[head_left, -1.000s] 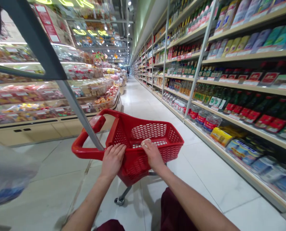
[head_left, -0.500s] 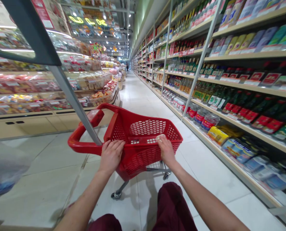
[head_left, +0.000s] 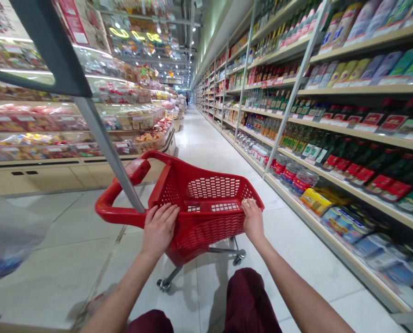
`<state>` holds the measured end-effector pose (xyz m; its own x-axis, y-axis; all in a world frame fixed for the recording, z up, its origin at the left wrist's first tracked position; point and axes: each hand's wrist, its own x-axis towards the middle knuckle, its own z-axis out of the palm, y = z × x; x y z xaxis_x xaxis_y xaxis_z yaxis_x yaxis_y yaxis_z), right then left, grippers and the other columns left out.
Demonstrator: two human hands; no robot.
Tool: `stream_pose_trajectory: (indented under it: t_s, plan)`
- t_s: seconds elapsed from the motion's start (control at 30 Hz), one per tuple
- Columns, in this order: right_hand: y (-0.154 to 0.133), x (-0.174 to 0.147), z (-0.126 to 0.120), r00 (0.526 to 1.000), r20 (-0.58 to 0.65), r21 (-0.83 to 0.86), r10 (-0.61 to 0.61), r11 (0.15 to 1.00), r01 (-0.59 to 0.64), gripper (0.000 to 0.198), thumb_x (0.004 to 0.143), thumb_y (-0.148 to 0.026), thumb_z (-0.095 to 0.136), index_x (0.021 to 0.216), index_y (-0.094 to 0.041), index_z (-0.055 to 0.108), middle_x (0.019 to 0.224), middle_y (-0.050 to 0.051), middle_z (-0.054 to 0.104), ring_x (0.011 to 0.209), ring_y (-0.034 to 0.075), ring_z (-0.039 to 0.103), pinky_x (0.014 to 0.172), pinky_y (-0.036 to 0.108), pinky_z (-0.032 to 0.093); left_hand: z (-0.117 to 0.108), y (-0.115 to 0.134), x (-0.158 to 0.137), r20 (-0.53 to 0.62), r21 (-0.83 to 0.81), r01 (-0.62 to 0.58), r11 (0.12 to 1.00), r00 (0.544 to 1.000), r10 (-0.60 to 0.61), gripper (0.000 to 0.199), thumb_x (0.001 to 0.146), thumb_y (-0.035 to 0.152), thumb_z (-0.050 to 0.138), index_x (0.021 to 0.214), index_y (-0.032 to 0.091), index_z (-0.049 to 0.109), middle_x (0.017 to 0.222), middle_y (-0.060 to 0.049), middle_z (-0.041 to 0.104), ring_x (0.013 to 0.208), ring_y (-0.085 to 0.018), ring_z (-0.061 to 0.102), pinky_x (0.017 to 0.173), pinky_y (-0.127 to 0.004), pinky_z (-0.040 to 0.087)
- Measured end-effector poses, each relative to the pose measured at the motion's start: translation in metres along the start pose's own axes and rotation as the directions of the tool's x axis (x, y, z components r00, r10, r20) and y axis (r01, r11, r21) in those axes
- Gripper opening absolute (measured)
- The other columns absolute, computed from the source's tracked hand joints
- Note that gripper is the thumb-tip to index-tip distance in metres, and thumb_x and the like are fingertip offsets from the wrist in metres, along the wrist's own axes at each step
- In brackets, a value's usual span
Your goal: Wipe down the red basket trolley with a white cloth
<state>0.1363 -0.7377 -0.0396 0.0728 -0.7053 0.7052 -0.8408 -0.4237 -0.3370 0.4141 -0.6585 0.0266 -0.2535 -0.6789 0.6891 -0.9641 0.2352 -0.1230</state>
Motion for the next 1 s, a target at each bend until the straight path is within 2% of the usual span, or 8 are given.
stream_pose_trajectory:
  t_s: [0.2,0.37,0.43,0.57,0.67,0.77,0.93,1.0]
  plan:
    - [-0.049,-0.007,0.019,0.937,0.073,0.142,-0.341,0.934,0.328,0.052,0.073,0.001,0.032,0.121,-0.017,0.048,0.129,0.009,0.045,0.127,0.019,0.025,0.1,0.043,0.029,-0.003,0.0,-0.003,0.004,0.003,0.04,0.999,0.999,-0.04,0.034,0.081,0.017,0.04,0.11,0.026,0.055,0.112,0.001,0.06,0.108,-0.021,0.049,0.099,-0.041,0.021]
    - [-0.011,-0.009,0.011,0.998,-0.012,-0.009,-0.058,0.998,0.058,0.053,0.072,0.003,0.03,0.117,-0.015,0.051,0.125,0.012,0.048,0.126,0.022,0.028,0.097,0.048,0.029,-0.006,0.002,-0.004,0.046,0.029,0.055,0.998,0.997,-0.056,0.036,0.08,0.016,0.04,0.112,0.024,0.054,0.115,0.001,0.058,0.113,-0.022,0.045,0.101,-0.043,0.019]
    - [-0.007,-0.008,0.013,0.995,-0.026,0.004,-0.093,0.996,0.093,0.052,0.071,0.003,0.031,0.116,-0.014,0.051,0.125,0.012,0.048,0.126,0.021,0.027,0.099,0.047,0.028,-0.006,0.004,-0.004,0.048,0.04,0.074,0.996,0.996,-0.075,0.036,0.08,0.016,0.04,0.112,0.024,0.054,0.116,0.0,0.057,0.114,-0.022,0.044,0.101,-0.044,0.017]
    - [-0.006,-0.006,0.014,0.938,0.077,0.073,-0.337,0.94,0.332,0.052,0.071,0.002,0.033,0.117,-0.014,0.051,0.127,0.01,0.047,0.127,0.019,0.026,0.101,0.043,0.028,-0.004,0.006,-0.003,0.066,0.085,0.03,0.996,0.997,-0.035,0.035,0.082,0.021,0.04,0.115,0.024,0.052,0.119,-0.002,0.055,0.115,-0.023,0.043,0.1,-0.044,0.019]
    - [0.024,-0.002,0.006,0.99,0.036,-0.023,-0.138,0.99,0.139,0.053,0.07,0.002,0.033,0.117,-0.014,0.051,0.123,0.012,0.049,0.123,0.021,0.032,0.097,0.044,0.031,-0.002,0.003,-0.003,0.076,0.129,-0.005,0.992,0.997,-0.005,0.034,0.084,0.025,0.04,0.116,0.023,0.052,0.119,-0.004,0.056,0.112,-0.024,0.045,0.099,-0.044,0.022]
    - [0.049,0.002,0.002,1.0,-0.014,-0.075,0.018,0.997,-0.019,0.051,0.069,0.001,0.032,0.114,-0.011,0.053,0.119,0.015,0.052,0.119,0.024,0.038,0.094,0.046,0.034,0.002,-0.003,-0.002,0.072,0.143,-0.009,0.99,0.997,-0.001,0.033,0.084,0.025,0.04,0.115,0.024,0.052,0.116,-0.004,0.057,0.109,-0.024,0.046,0.097,-0.043,0.024]
    - [0.052,0.004,0.004,0.991,0.071,-0.04,-0.115,0.992,0.118,0.051,0.068,0.001,0.034,0.112,-0.015,0.055,0.12,0.01,0.052,0.118,0.021,0.039,0.096,0.04,0.034,0.005,-0.013,0.0,0.06,0.141,0.012,0.99,0.998,-0.02,0.03,0.082,0.023,0.041,0.108,0.024,0.056,0.109,-0.004,0.061,0.103,-0.023,0.049,0.096,-0.043,0.024]
    - [0.053,0.004,0.001,0.994,0.062,-0.057,-0.089,0.994,0.092,0.051,0.068,0.001,0.033,0.113,-0.015,0.054,0.118,0.011,0.053,0.118,0.021,0.039,0.094,0.041,0.035,0.005,-0.017,0.0,0.05,0.15,0.017,0.989,0.998,-0.025,0.029,0.082,0.023,0.042,0.107,0.024,0.057,0.107,-0.003,0.062,0.102,-0.023,0.049,0.096,-0.043,0.024]
